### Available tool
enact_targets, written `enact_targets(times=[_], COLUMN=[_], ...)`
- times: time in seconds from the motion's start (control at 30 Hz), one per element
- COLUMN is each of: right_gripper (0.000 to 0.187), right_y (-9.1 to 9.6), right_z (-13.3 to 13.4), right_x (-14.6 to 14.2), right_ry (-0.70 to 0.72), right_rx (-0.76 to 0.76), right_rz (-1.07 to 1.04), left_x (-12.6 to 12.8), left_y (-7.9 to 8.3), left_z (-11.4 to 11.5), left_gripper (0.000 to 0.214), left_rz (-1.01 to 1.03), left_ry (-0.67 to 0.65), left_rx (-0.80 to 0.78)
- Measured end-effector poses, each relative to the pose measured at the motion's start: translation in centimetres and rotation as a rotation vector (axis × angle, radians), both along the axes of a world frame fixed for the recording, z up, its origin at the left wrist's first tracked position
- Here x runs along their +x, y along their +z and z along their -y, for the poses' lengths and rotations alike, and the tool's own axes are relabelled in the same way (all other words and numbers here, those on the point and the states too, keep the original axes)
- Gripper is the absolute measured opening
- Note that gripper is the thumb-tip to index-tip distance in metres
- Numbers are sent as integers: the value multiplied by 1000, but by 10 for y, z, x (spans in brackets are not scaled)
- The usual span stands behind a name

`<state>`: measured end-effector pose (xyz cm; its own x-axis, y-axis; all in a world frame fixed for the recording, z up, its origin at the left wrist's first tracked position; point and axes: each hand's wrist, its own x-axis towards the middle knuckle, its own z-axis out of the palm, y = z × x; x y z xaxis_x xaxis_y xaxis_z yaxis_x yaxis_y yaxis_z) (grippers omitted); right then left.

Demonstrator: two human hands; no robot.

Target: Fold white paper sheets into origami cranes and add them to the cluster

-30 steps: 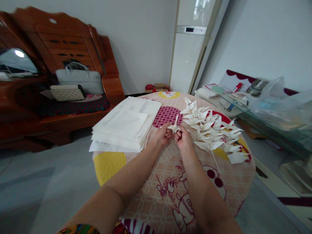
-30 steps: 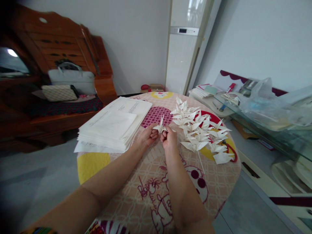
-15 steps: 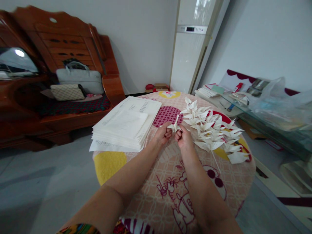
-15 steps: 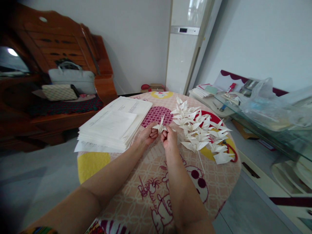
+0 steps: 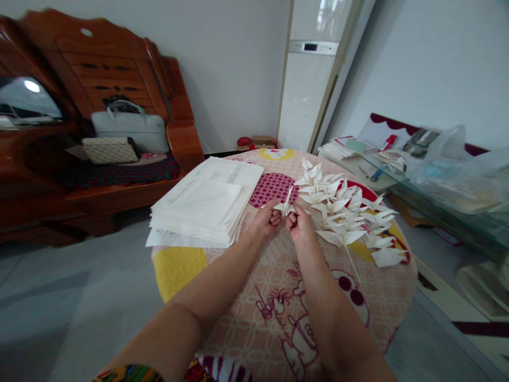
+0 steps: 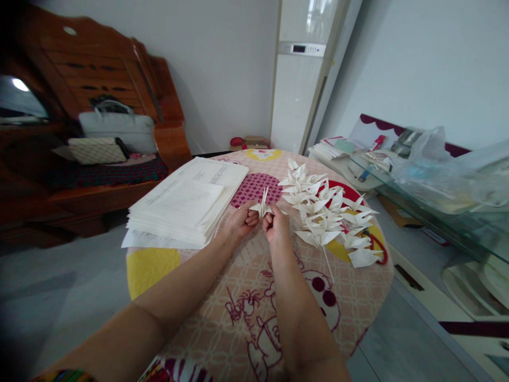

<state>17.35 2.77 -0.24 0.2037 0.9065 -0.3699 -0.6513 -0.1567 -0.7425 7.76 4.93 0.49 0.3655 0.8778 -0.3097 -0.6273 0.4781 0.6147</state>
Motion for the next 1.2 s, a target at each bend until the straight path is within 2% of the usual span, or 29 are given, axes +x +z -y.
enact_targets(times=[0.37,0.43,0.57,0.7,0.83,1.2], right_gripper=[42,42,40,39,40,42], right_y=[-4,-4,-3,-4,-4,-2], right_z=[-1,-1,1,2,2,2], right_x=[1,2,5,6,5,5], right_ry=[22,64,108,131,118,90], right_rx=[58,104,240,347,396,340], right_rz=[1,-3,-19,-24,-20,-4], left_x=[0,0,-2,-5,-6,-5], left_y=[1,4,13,19,20,16], left_z=[1,3,11,16,16,12], left_gripper=[36,38,38,41,44,40], left_rz=[-10,-35,-115,-168,-184,-227], left_ry=[33,74,181,192,187,174], left_rx=[39,113,367,479,507,502])
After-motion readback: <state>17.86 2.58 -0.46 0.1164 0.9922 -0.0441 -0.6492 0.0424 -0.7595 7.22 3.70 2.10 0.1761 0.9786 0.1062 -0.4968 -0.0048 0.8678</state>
